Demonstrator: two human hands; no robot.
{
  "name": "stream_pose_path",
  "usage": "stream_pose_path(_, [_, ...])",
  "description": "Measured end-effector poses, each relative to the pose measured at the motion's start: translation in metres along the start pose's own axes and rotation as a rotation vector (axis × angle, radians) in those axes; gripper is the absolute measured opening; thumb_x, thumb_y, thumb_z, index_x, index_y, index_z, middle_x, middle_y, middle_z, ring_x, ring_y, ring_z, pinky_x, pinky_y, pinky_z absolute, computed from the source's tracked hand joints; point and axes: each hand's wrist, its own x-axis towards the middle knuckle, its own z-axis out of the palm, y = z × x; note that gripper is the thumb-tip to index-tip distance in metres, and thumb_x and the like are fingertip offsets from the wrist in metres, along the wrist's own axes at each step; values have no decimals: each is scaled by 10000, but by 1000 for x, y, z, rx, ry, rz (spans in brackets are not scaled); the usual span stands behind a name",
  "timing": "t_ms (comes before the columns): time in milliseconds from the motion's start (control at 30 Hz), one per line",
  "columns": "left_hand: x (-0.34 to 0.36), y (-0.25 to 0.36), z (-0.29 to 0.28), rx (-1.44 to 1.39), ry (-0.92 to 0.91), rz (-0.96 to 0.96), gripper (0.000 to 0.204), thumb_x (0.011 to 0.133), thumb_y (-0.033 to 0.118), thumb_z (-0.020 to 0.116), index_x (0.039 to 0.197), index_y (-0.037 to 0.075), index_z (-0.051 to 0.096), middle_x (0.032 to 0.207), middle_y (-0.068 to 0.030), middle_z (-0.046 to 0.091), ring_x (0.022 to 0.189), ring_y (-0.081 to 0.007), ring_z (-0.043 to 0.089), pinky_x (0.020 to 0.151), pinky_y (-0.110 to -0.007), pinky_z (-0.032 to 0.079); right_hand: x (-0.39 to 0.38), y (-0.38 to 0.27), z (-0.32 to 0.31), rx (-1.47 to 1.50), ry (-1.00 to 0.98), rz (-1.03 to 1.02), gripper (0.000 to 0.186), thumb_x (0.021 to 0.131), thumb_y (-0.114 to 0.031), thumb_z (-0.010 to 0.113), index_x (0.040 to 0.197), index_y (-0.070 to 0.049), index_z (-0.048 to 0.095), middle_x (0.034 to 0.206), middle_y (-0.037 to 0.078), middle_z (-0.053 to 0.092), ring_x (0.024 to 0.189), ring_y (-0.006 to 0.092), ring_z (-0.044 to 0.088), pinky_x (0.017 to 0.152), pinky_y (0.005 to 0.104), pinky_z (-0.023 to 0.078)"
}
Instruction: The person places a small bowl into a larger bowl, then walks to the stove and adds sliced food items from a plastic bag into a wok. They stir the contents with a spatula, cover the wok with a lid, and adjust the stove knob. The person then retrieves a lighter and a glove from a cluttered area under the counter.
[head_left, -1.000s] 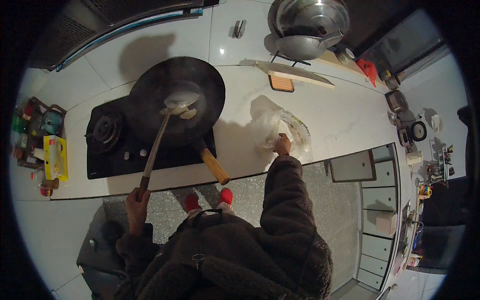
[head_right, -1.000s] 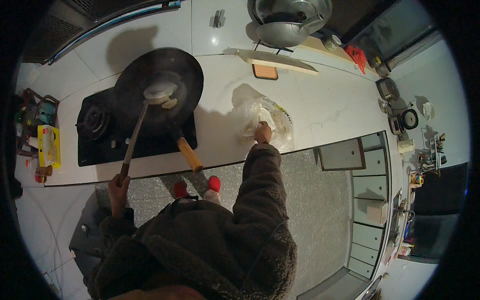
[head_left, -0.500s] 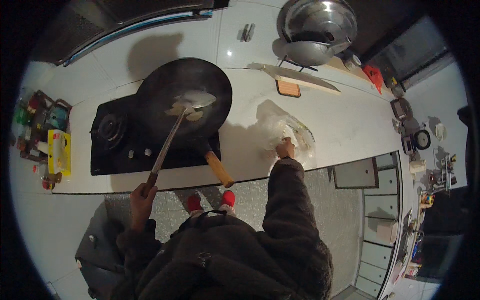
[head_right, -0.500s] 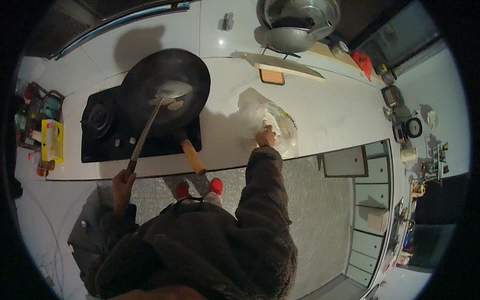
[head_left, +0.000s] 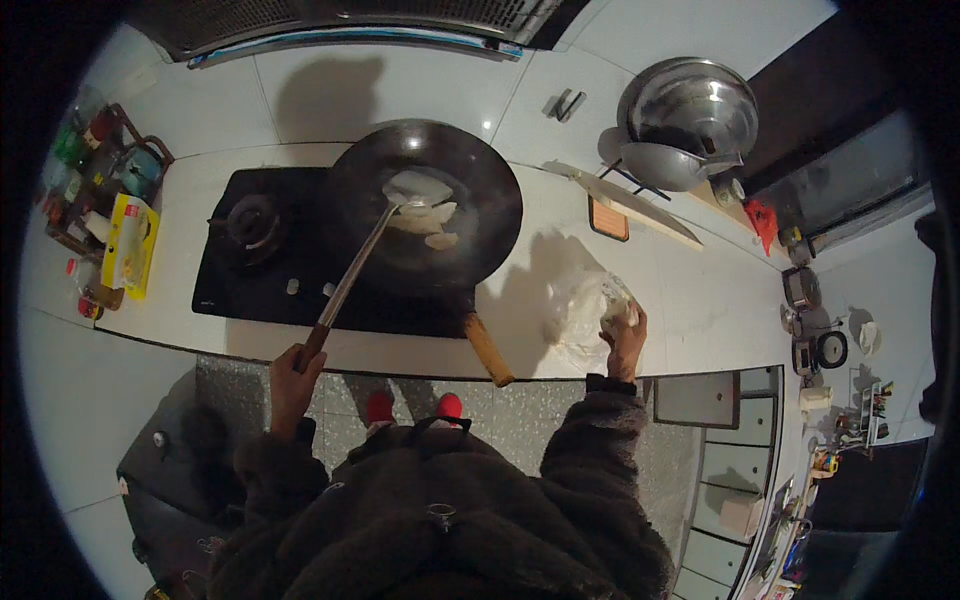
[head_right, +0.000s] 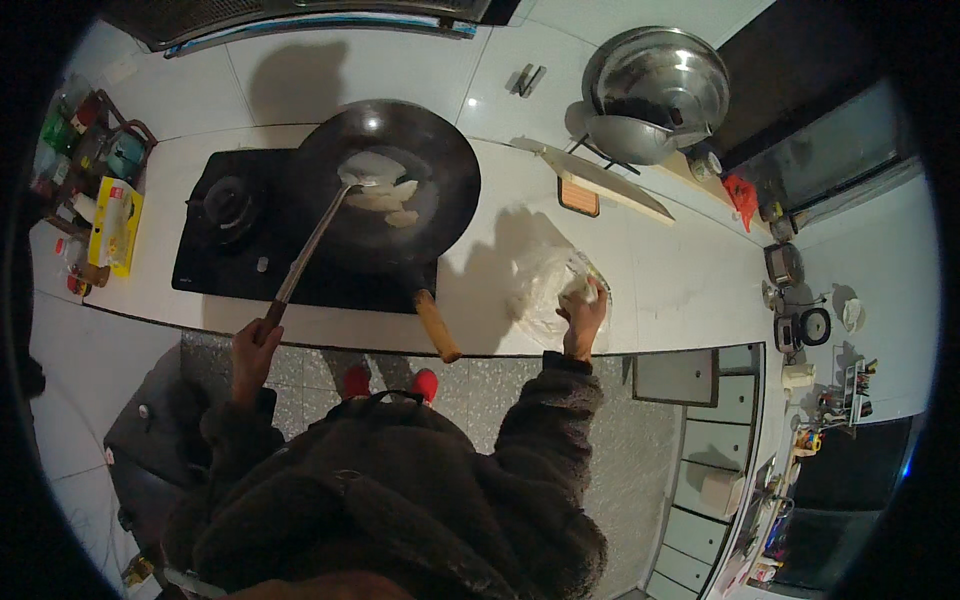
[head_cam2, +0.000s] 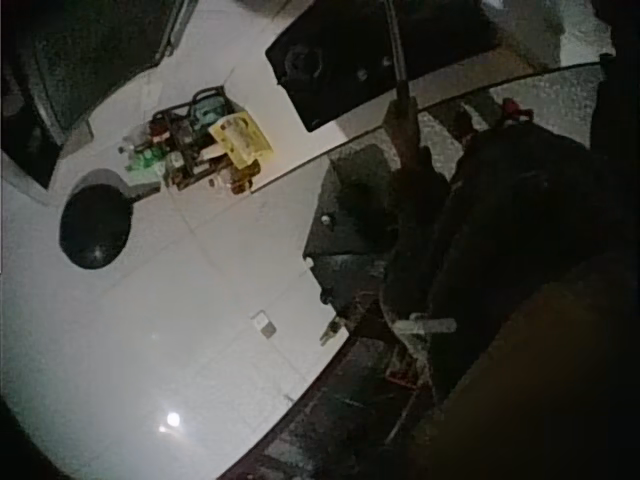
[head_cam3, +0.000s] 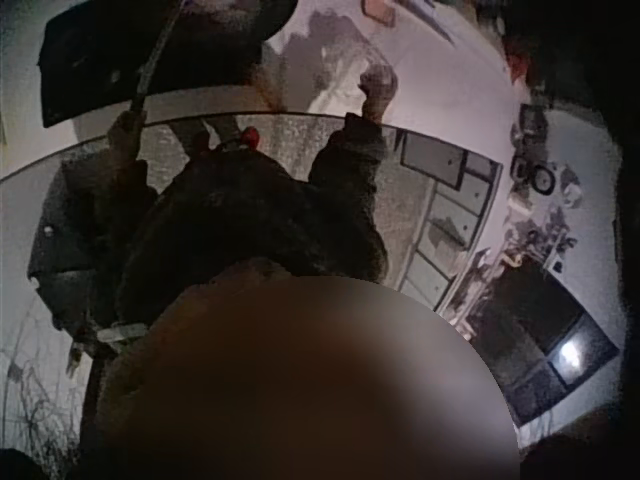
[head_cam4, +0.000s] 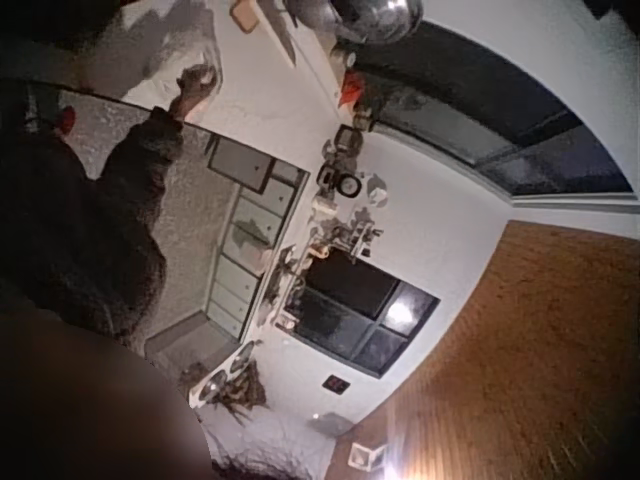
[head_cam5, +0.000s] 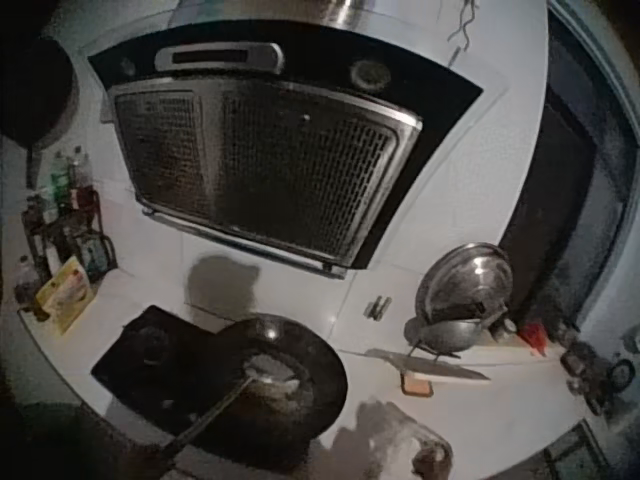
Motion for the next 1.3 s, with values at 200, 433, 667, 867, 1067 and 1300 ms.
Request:
stream_pose_path(200, [2,-15,-15,-68,46,-14,285,826,239,661,749,-15,555,548,-20,389,541,-94,340,481,-310,275,-7,-69,143,-400,-692,-60,410,778,-46,569,1174,-115,488,980,39,582,793,115,575,531,249,497])
stream_pose_path(433, [-14,-44,-39,-86,121,-74,276,811,218,679,756,-27,563,529,-64,410,522,-100,355,470,-327,303,-9,-30,270,-396,-1076,-38,380,744,-106,642,1108,-120,535,941,57,562,774,182,604,550,327,551])
stream_pose_path(667, [-31,-66,-57,-88,212,-123,307,811,210,679,705,-29,520,538,-46,411,537,-88,353,468,-317,301,22,-31,274,-558,-986,55,399,774,-159,686,1137,-67,550,990,71,586,853,194,620,619,357,572])
stream_pose_path(867, [-30,-69,-61,-98,215,-161,279,810,197,677,726,-33,542,544,-25,404,557,-68,355,471,-303,299,90,1,280,-768,-781,-109,393,812,-131,649,1157,0,512,953,71,603,847,184,624,679,357,559])
stream_pose_path(1067, [-23,-62,-57,-156,193,-130,289,812,201,677,717,-33,536,546,-20,397,555,-72,346,471,-304,290,77,-22,256,-390,-538,-68,508,842,-111,600,1295,21,413,1230,180,480,913,235,599,672,342,554])
stream_pose_path(1300, [-6,-41,-43,-51,74,-68,306,822,241,666,731,-22,540,552,-19,386,550,-89,350,481,-316,292,47,-43,158,-376,-304,-222,383,879,-87,543,1255,-47,488,1254,165,466,820,208,630,607,309,546])
